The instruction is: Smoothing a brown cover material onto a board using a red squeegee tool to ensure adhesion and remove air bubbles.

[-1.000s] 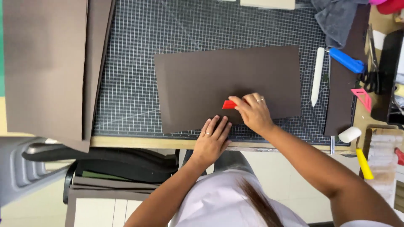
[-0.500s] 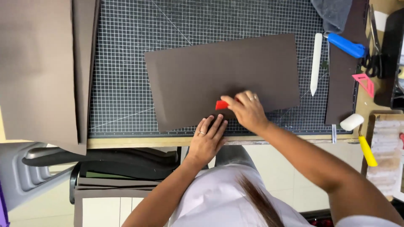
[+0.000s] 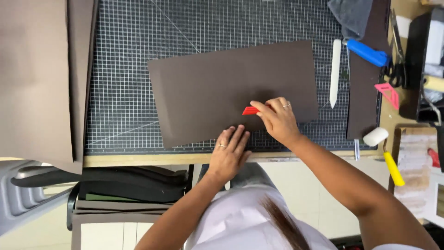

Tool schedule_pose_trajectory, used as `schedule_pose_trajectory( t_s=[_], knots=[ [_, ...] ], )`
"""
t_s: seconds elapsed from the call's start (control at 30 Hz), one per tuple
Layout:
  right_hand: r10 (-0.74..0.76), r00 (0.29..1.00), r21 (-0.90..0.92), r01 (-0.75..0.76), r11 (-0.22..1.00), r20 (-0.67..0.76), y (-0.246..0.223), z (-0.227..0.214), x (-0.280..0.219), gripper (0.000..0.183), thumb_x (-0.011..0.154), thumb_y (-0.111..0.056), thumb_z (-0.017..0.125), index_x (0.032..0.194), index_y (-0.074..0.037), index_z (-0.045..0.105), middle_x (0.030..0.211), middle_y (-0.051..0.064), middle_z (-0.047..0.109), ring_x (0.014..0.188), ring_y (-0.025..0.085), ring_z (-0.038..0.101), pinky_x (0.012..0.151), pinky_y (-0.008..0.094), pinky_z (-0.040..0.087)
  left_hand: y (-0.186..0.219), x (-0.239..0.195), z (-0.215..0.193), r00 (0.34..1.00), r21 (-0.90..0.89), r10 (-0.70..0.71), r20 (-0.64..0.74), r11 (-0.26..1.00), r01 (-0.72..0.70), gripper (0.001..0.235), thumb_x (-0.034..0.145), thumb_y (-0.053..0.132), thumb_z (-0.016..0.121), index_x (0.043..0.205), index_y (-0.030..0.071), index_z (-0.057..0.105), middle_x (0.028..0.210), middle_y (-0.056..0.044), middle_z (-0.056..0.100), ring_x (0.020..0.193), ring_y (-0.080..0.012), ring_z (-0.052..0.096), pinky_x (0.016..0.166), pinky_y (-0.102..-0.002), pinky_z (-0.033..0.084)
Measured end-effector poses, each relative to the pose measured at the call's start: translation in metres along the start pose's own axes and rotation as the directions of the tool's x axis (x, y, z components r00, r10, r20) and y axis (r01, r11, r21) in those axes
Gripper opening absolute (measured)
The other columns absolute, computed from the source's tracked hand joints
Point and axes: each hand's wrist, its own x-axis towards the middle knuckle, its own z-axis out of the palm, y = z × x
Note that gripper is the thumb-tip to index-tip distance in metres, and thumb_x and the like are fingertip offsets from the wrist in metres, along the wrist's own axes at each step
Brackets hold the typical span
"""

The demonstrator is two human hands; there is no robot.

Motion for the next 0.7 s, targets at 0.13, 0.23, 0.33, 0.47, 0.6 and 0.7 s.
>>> schedule_pose_trajectory(
  t_s=[0.13,0.23,0.33,0.47,0.6,0.7],
  knots=[
    [-0.123,0.989,-0.089,0.115,0.989,-0.081,0.041,0.032,0.053,0.029,0.106,-0.034,0.058,0.134,-0.031,0.066,0.095,0.003,0.051,0.092,0.028,0.052,0.075,0.04,0.044,0.01,0.003,0.016,0.997,0.075,-0.014,0.077,0.997,0.008,0.065,0.099,0.049,0.059,0.154,0.018,0.048,0.163,-0.008,0.041,0.147,-0.0344,0.038,0.125,-0.05,0.026],
    [-0.073,0.981,-0.171,0.042,0.984,-0.178,0.069,0.048,0.122,0.035,0.105,-0.032,0.061,0.139,-0.027,0.061,0.095,0.004,0.049,0.091,0.031,0.05,0.073,0.044,0.043,0.01,0.008,0.011,0.996,0.1,-0.037,0.079,0.995,0.029,0.063,0.102,0.049,0.054,0.157,0.02,0.044,0.166,-0.005,0.037,0.149,-0.0322,0.036,0.126,-0.048,0.024],
    [0.075,0.989,-0.2,-0.1,0.975,-0.128,0.064,0.039,0.149,0.039,0.094,-0.015,0.074,0.13,-0.023,0.058,0.094,0.005,0.048,0.086,0.029,0.048,0.073,0.043,0.044,0.016,0.012,-0.001,1.0,0.038,-0.004,0.025,0.999,0.003,0.054,0.107,0.046,0.053,0.15,0.013,0.055,0.161,-0.006,0.043,0.144,-0.0344,0.045,0.122,-0.053,0.036],
    [0.013,1.0,-0.015,-0.013,1.0,-0.007,0.046,0.01,0.08,0.041,0.105,-0.017,0.058,0.145,-0.022,0.056,0.101,0.011,0.054,0.093,0.038,0.051,0.078,0.051,0.044,0.023,0.02,-0.005,0.999,0.007,-0.041,0.011,0.999,0.041,0.051,0.105,0.043,0.056,0.145,0.011,0.058,0.156,-0.008,0.049,0.139,-0.0358,0.046,0.12,-0.054,0.036],
    [-0.165,0.986,0.01,0.165,0.986,0.035,0.035,-0.016,-0.002,0.032,0.103,-0.017,0.063,0.134,-0.025,0.062,0.092,0.002,0.053,0.084,0.027,0.052,0.075,0.042,0.047,0.038,0.026,-0.003,0.993,0.019,-0.114,-0.002,0.993,0.114,0.054,0.105,0.044,0.053,0.14,0.004,0.06,0.153,-0.013,0.051,0.137,-0.0405,0.046,0.119,-0.06,0.034],
    [-0.126,0.985,-0.129,0.141,0.982,0.121,0.063,-0.006,0.035,0.037,0.104,-0.025,0.064,0.14,-0.024,0.059,0.087,0.004,0.049,0.082,0.029,0.05,0.065,0.042,0.042,0.041,0.028,0.005,0.997,0.062,-0.081,0.007,0.995,0.081,0.053,0.105,0.043,0.053,0.139,0.003,0.061,0.148,-0.014,0.055,0.135,-0.0382,0.047,0.119,-0.058,0.033]
  ],
)
